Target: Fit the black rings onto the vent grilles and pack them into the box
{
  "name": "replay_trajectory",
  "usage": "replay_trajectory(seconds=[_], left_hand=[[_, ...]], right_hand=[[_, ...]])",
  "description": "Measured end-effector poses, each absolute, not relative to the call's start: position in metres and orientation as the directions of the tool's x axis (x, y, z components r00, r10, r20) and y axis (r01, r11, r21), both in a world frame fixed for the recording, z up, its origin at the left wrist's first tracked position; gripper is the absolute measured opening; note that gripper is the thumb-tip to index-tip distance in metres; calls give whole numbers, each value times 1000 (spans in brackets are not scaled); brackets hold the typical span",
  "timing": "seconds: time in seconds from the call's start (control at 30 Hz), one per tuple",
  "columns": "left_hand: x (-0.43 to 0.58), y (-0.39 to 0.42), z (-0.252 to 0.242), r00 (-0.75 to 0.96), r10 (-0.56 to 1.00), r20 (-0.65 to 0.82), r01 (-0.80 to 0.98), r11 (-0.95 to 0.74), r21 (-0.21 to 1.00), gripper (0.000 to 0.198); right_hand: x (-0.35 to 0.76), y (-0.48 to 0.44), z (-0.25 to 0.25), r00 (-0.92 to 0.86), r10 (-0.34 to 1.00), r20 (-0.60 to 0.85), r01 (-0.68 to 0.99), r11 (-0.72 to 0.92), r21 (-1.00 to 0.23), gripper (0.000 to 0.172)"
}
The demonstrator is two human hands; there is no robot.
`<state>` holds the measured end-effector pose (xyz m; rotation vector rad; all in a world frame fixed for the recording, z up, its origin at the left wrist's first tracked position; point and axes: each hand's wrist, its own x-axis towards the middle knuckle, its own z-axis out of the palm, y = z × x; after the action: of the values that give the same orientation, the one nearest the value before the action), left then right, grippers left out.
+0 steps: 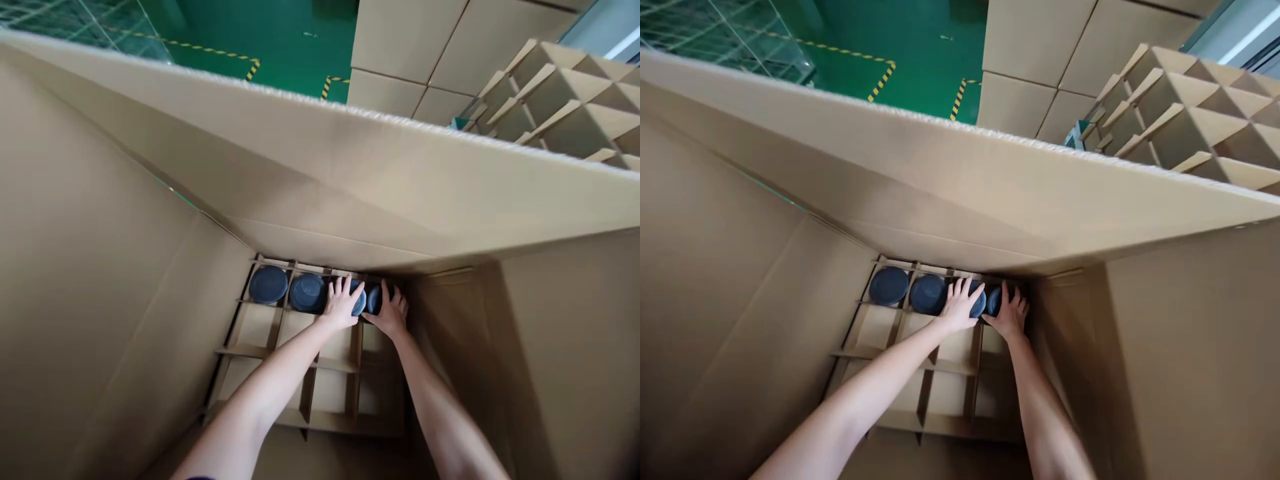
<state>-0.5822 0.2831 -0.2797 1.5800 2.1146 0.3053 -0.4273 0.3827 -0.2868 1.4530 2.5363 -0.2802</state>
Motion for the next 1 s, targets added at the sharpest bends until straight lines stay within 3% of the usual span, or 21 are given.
replay_trajectory(seconds=[0.13,0.23,0.43,0.63,0.83,1.0], left_hand=[[-575,276,-313,-203,969,-139,836,246,490,83],[-569,272,-328,-230,968,-95,836,247,491,80],[-564,268,-336,-277,960,-50,852,269,448,81],[-558,259,-341,-241,970,-20,887,229,400,75],[-556,267,-349,-249,959,-135,870,283,403,78],[-552,271,-357,-240,945,-223,841,318,438,79]], right_hand=[[-415,377,-325,-559,789,-254,823,566,-52,78],[-402,374,-343,-569,798,-198,819,570,-58,68],[-388,378,-352,-594,799,-90,804,592,-55,66],[-384,378,-358,-717,696,-41,697,716,-36,67],[-381,385,-362,-705,704,-80,709,704,-46,69],[-396,369,-337,-622,782,-36,777,612,-147,68]])
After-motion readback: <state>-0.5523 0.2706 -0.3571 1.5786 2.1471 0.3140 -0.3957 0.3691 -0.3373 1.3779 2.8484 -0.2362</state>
